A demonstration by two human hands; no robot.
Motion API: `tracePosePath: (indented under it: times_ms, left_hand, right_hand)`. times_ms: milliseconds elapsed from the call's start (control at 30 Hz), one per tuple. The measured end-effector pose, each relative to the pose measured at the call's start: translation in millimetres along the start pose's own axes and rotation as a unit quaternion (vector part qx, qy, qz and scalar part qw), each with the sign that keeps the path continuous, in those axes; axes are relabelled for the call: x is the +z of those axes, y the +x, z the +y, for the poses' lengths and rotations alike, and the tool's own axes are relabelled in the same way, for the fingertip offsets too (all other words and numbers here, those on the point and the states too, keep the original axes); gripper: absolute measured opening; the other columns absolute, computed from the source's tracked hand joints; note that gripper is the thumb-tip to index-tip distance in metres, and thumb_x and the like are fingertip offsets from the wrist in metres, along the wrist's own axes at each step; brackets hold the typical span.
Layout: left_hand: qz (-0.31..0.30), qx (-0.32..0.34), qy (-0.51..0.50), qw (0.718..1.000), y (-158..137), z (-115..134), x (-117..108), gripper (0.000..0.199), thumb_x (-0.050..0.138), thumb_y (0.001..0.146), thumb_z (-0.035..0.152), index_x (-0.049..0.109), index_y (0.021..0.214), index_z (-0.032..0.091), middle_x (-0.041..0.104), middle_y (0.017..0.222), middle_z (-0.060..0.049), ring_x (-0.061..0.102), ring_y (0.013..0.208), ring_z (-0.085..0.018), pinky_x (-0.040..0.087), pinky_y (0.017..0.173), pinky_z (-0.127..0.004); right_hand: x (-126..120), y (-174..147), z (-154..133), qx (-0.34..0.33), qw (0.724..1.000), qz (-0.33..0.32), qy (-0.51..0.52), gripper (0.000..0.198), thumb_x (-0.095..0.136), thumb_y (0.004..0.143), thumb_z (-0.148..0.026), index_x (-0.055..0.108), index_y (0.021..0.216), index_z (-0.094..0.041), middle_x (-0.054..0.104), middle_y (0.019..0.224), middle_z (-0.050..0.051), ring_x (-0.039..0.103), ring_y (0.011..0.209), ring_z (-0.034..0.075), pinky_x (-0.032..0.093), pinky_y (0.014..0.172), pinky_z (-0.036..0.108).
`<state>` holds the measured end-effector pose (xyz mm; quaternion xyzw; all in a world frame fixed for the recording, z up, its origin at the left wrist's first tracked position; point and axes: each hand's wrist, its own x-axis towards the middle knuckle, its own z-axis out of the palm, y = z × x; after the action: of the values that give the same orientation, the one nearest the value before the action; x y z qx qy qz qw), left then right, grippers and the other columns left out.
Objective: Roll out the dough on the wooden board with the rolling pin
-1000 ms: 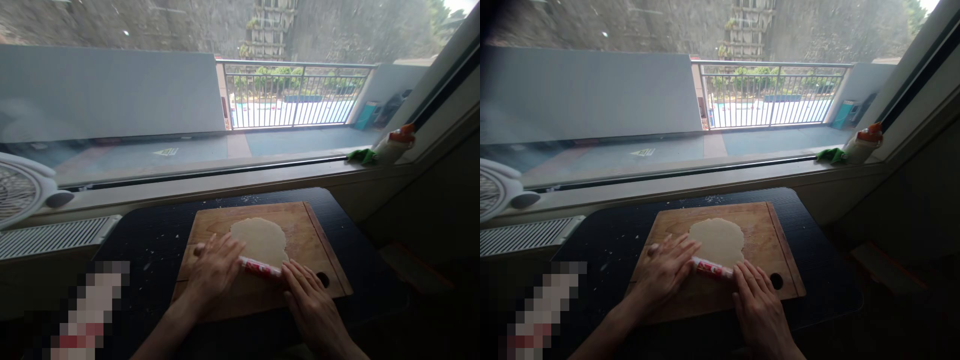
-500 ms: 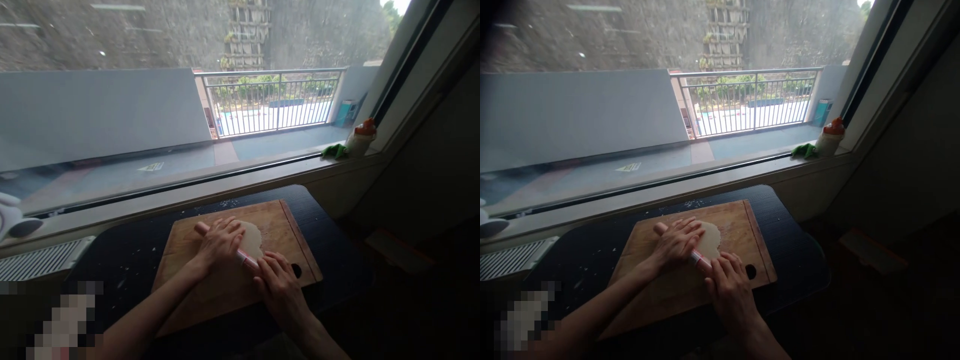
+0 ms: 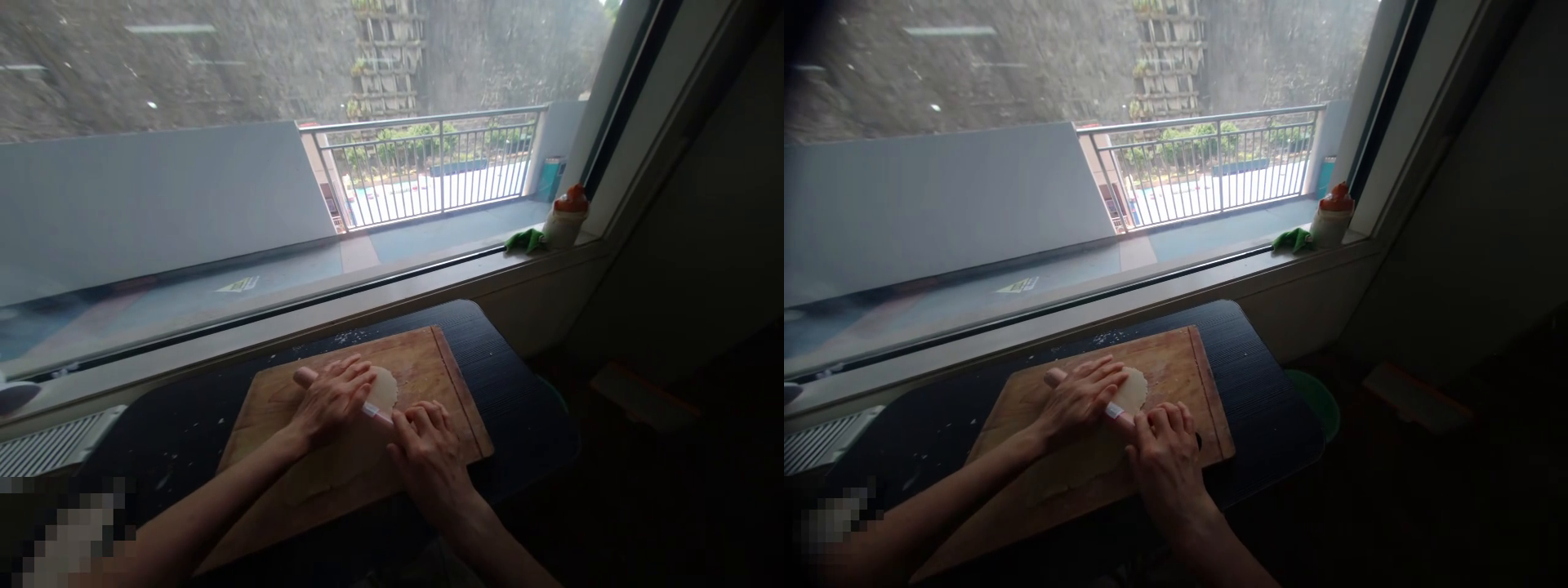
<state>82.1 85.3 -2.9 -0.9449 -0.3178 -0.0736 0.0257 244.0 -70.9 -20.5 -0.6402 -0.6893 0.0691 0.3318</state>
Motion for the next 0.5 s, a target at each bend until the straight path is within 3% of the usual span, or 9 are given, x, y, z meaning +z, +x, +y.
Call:
tracePosePath:
  times_ms: [100,267,333,400,500]
  left_hand:
    - [-0.02,0.011,0.004,1.0,13,0,0,0.039,0.03,0.093,0.036,0.055,0.121,0.025,0.051,0.132,-0.002,0.035,0.13,-0.021,0.025,0.108,-0.042]
    - [-0.018,-0.053,0.009,0.998,95,11,13,0.039,0.032,0.092,0.039,0.061,0.111,0.022,0.06,0.12,-0.004,0.042,0.124,-0.022,0.033,0.102,-0.039]
    - [-0.011,-0.07,0.008,0.997,108,14,17,0.039,0.029,0.092,0.037,0.063,0.105,0.021,0.063,0.116,-0.005,0.046,0.12,-0.022,0.036,0.099,-0.04]
    - [-0.01,-0.08,0.005,0.997,100,14,17,0.039,0.027,0.093,0.035,0.062,0.106,0.022,0.061,0.118,-0.004,0.046,0.12,-0.022,0.036,0.098,-0.04]
    - [-0.024,-0.048,0.002,0.999,58,8,10,0.04,0.027,0.093,0.035,0.057,0.116,0.023,0.055,0.128,-0.002,0.039,0.126,-0.021,0.03,0.104,-0.04]
  right_hand:
    - [-5,1,5,0.001,1.0,0.003,-0.001,0.03,0.053,0.085,-0.031,0.053,0.114,-0.023,0.055,0.1,0.004,0.044,0.104,0.022,0.027,0.103,0.043]
    - [-13,7,26,0.034,0.998,0.021,-0.045,0.021,0.048,0.088,-0.031,0.057,0.105,-0.022,0.055,0.097,0.006,0.045,0.099,0.023,0.034,0.093,0.042]
    - [-14,8,32,0.035,0.998,0.018,-0.055,0.022,0.047,0.088,-0.031,0.058,0.105,-0.022,0.055,0.095,0.006,0.046,0.097,0.023,0.035,0.091,0.041]
    - [-13,6,32,0.032,0.998,0.012,-0.057,0.026,0.047,0.088,-0.031,0.056,0.11,-0.022,0.055,0.096,0.006,0.046,0.099,0.023,0.035,0.092,0.041]
    - [-12,1,25,0.017,0.999,0.004,-0.05,0.033,0.048,0.088,-0.03,0.051,0.12,-0.023,0.055,0.099,0.006,0.044,0.103,0.023,0.033,0.096,0.041]
